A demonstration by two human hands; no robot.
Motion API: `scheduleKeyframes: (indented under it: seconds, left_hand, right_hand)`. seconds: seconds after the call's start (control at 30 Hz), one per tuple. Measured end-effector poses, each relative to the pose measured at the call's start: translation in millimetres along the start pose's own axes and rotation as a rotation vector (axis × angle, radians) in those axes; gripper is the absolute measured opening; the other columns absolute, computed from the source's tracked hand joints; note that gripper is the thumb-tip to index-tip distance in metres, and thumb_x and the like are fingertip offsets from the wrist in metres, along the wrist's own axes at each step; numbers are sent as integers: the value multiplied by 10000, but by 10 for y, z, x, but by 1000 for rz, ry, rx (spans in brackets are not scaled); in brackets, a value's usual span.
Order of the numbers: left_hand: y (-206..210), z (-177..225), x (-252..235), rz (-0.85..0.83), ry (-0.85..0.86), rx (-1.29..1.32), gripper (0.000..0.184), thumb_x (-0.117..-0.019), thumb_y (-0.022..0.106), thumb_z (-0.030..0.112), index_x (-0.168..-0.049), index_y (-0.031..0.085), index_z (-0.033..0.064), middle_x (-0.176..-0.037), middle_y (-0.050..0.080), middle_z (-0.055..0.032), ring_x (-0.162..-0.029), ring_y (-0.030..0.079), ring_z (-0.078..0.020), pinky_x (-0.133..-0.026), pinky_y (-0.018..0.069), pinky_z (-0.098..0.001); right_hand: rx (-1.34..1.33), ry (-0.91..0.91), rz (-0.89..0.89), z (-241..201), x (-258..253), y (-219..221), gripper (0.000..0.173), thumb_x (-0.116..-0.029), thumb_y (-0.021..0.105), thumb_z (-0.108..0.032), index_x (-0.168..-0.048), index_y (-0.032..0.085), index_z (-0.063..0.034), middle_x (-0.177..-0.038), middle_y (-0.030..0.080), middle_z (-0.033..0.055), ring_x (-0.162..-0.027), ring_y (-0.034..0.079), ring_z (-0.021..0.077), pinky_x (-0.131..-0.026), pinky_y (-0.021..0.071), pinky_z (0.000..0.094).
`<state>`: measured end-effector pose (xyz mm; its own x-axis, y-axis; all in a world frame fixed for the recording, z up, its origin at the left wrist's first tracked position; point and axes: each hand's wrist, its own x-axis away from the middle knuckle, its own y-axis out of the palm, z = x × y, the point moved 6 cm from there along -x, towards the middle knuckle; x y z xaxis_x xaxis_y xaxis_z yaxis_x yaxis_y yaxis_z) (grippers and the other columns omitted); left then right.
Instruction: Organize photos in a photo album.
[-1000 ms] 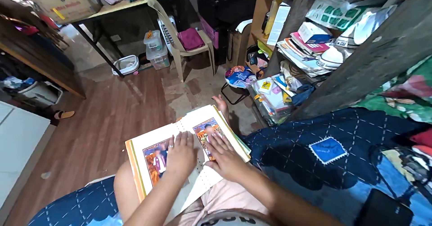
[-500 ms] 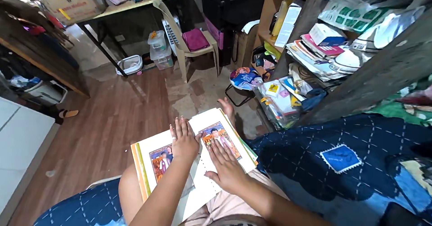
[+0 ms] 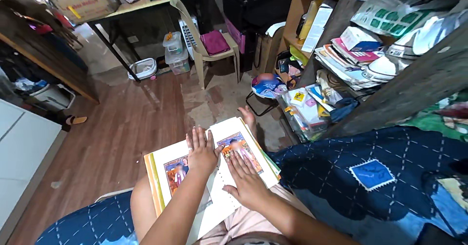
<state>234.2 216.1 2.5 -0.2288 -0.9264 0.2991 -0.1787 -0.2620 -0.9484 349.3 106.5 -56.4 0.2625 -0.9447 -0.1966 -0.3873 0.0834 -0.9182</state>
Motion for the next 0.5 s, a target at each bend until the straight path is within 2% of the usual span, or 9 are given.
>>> scheduleKeyframes:
  seconds: [0.07,0.13,0.23,0.4,0.5]
  left_hand:
    - [9,-6,14,49,-35,-21,963,-1004,152,726,-1621,139,-13,-1694,-13,-249,-1571,-53,-428,-1215,-55,-657]
    - [17,2,20,55,-49,-41,998,-996,125,735,-1605,156,-55,-1691,-20,-256,-1572,-53,-423,-1217,-52,-653]
    - [24,10,-4,25,-29,-43,969,-1002,108,725,-1607,214,-25,-1698,-29,-236,-1574,-63,-411,-1219,-57,-653]
    - [-4,-20,-35,-8,-1,18,956,-991,162,748,-1627,201,36,-1706,-38,-207,-1572,-85,-413,-1216,-69,-658]
    - [-4,-18,-31,-38,5,14,972,-976,156,771,-1641,155,63,-1702,-65,-215,-1567,-107,-419,-1211,-78,-661]
  right_hand:
    - [11,-11,21,-3,1,-1,897,-1004,289,-698,-1550,400,4,-1629,339,200,-1526,296,360,-1233,235,575]
    - [27,-18,32,-10,5,-7,899,-1003,280,-702,-1545,410,3,-1625,349,196,-1522,306,358,-1229,248,574]
    - [35,-18,33,-5,4,-7,898,-1005,275,-699,-1545,408,6,-1626,347,197,-1522,304,363,-1229,251,571]
    - [22,-9,30,6,-9,-2,904,-1006,261,-704,-1549,402,4,-1631,336,200,-1523,301,364,-1229,250,576]
    - [21,-10,29,7,-6,-1,906,-1002,265,-707,-1546,408,4,-1631,336,200,-1522,304,360,-1226,253,577]
